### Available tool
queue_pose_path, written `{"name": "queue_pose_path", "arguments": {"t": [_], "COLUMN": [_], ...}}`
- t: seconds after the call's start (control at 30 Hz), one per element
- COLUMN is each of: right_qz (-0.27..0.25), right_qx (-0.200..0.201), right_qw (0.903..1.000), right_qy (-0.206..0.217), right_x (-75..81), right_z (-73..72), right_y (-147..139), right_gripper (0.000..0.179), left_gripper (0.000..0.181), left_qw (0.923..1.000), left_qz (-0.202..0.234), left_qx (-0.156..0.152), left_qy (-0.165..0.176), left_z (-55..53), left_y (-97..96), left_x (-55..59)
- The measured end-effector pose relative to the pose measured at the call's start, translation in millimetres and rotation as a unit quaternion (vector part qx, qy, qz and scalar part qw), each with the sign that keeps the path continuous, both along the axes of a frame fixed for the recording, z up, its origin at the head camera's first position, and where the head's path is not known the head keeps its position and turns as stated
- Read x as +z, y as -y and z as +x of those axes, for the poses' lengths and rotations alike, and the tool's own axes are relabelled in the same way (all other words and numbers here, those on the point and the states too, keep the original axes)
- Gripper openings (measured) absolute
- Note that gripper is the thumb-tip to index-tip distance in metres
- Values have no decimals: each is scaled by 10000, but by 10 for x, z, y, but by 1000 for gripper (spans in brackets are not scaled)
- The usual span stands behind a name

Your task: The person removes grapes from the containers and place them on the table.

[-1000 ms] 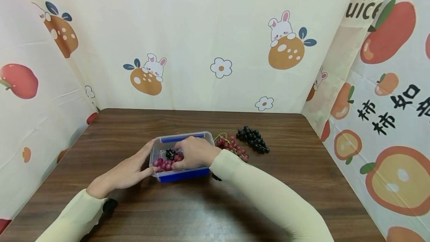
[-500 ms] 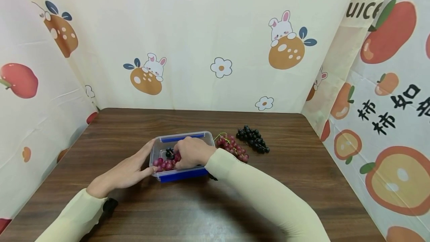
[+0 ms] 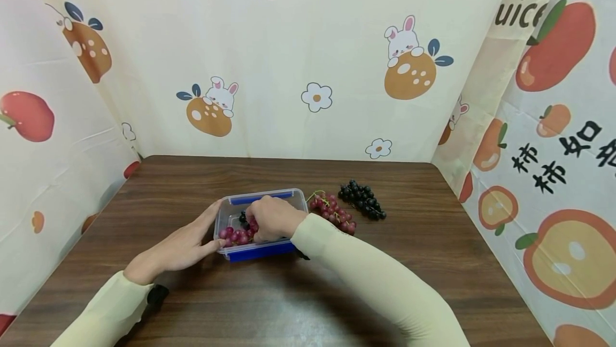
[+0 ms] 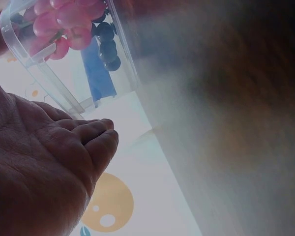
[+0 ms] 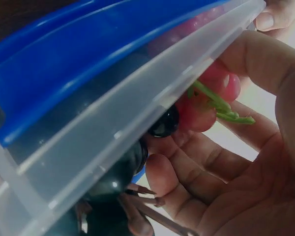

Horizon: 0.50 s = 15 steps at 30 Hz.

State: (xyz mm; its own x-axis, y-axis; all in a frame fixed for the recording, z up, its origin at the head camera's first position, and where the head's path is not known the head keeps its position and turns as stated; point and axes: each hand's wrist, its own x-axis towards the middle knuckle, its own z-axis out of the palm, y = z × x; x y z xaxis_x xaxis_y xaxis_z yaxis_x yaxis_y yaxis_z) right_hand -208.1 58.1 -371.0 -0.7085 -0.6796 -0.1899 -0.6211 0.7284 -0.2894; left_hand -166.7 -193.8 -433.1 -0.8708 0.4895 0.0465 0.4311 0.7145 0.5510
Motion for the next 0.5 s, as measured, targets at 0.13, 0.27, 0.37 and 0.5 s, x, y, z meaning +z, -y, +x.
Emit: {"name": "queue_pose_path", "arguments": {"t": [0.13, 0.27, 0.37, 0.5], "right_qz": [-91, -162, -215, -349], "right_qx": [83, 115, 129, 194], "right_qw": [9999, 9998, 9997, 9992], "right_qy": [-37, -35, 10, 43], "right_x": [-2, -11, -14, -3], "right_z": [-2, -1, 3, 9], "right_y": [-1, -1, -2, -10], "right_gripper": [29, 24, 21, 19], "left_gripper": [96, 96, 96, 96], "left_qw": [10000, 10000, 10000, 10000], "left_qz": [15, 45, 23, -13], "left_qx": [12, 14, 2, 1], "left_qy": [-10, 1, 15, 18], "left_z": [-6, -12, -13, -15], "left_y": [-2, -7, -6, -3], "left_x": [-5, -10, -12, -11]}}
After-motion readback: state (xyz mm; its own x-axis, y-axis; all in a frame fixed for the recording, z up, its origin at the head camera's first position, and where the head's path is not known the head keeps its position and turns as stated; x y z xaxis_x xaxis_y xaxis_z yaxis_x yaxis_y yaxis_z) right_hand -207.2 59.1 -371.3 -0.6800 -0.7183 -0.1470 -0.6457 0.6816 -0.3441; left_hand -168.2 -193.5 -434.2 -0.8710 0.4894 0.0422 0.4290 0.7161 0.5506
